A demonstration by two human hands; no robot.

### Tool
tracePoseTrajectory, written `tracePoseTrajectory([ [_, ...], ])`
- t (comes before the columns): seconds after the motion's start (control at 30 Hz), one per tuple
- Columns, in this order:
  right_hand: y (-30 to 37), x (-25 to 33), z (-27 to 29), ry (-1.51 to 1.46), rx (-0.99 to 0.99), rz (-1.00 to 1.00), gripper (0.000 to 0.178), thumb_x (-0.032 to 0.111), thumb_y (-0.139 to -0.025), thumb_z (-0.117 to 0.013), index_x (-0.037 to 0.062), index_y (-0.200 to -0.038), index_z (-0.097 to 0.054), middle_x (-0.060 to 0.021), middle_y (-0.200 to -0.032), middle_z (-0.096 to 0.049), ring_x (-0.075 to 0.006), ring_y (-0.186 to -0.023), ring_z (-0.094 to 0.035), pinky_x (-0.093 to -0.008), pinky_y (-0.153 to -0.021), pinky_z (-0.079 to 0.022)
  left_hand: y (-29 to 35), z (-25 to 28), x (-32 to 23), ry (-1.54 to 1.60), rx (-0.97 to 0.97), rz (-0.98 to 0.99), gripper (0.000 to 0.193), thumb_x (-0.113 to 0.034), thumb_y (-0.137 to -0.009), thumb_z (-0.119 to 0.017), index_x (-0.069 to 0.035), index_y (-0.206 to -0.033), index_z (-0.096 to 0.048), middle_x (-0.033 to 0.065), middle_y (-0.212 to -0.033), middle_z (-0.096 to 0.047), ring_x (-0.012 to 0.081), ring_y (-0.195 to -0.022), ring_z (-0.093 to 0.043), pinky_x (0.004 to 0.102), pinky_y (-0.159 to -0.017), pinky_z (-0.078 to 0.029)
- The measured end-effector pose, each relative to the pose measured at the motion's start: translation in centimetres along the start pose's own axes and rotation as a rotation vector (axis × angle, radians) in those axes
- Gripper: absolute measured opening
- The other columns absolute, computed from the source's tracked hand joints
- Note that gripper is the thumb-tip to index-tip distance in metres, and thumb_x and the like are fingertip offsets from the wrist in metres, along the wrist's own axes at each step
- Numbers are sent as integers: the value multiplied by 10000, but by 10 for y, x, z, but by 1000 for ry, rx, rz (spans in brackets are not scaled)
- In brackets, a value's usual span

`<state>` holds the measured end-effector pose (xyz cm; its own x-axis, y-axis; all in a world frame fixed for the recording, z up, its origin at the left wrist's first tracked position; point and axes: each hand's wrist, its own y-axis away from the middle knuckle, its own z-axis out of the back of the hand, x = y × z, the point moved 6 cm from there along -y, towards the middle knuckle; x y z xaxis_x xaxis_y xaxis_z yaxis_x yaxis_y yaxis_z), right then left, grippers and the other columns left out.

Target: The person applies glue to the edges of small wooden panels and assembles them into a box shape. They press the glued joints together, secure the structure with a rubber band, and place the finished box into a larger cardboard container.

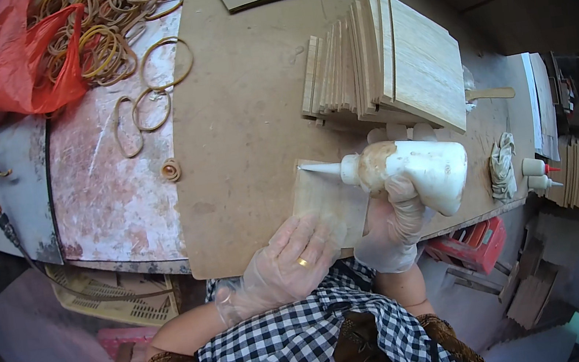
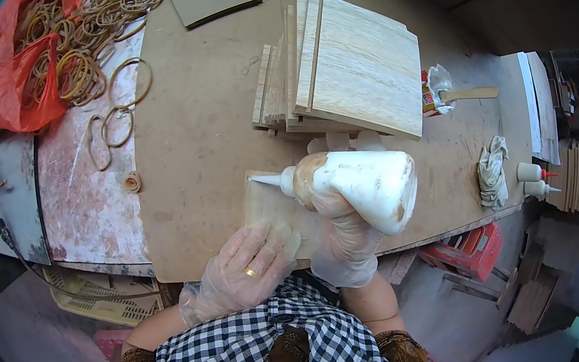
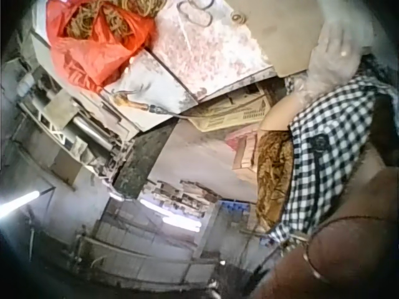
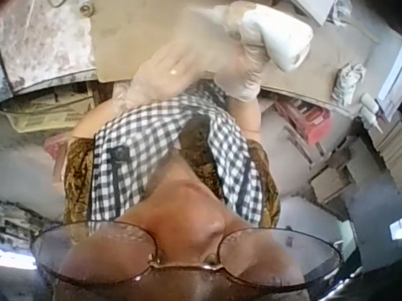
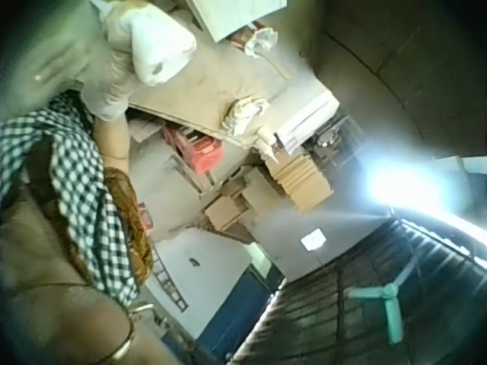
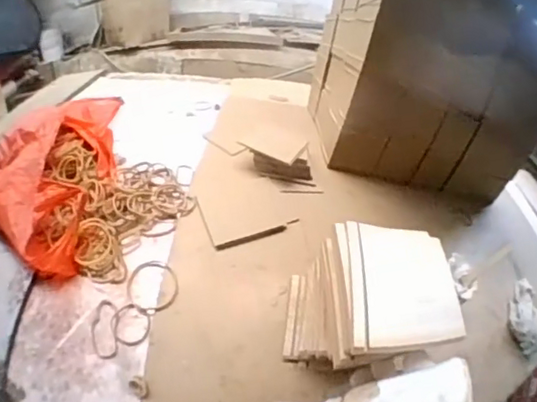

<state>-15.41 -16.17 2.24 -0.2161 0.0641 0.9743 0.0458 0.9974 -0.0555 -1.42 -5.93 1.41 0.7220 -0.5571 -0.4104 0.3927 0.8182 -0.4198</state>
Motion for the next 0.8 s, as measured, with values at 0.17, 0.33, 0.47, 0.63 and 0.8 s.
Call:
tracePoseTrajectory([
  [0.17, -9, 24, -40, 50, 74, 128, 272, 204, -872, -653, 44, -1037, -508, -47, -836, -542, -158, -748, -491, -342, -732, -449, 0, -1, -2, -7, 1, 17, 339, -200, -813, -693, -74, -1128, -701, 75, -1110, -680, 256, -1085, -625, 388, -939, -525],
  [0.33, -13, 20, -11, -42, 92, 1, 533, 238, -842, -753, 32, -1235, -458, -73, -1103, -541, -193, -999, -543, -389, -900, -462, -5, 2, -2, 5, -45, 79, 353, -196, -783, -728, -77, -1115, -702, 73, -1098, -681, 268, -1057, -628, 397, -909, -533],
  [0.47, -13, 24, 16, -60, 75, -112, 706, 259, -812, -808, 18, -1357, -430, -93, -1245, -542, -231, -1140, -580, -422, -976, -492, -11, 7, -3, 60, -22, 122, 357, -126, -761, -686, -38, -1107, -691, 97, -1066, -677, 272, -1046, -637, 408, -941, -521],
  [0.63, -13, 32, 37, -61, -87, 21, 705, 244, -803, -818, 21, -1368, -460, -88, -1285, -526, -274, -1176, -569, -438, -953, -510, -14, 8, -4, 21, -55, 117, 346, -155, -735, -770, -75, -1068, -719, 72, -1027, -697, 293, -991, -649, 419, -877, -541],
  [0.8, -18, 31, 55, -48, -80, 152, 534, 184, -842, -758, 20, -1259, -469, -55, -937, -502, -201, -827, -491, -390, -723, -484, -17, 9, -7, 26, -54, 139, 323, -133, -701, -795, -86, -1015, -733, 67, -1027, -702, 299, -1008, -652, 429, -876, -546],
])
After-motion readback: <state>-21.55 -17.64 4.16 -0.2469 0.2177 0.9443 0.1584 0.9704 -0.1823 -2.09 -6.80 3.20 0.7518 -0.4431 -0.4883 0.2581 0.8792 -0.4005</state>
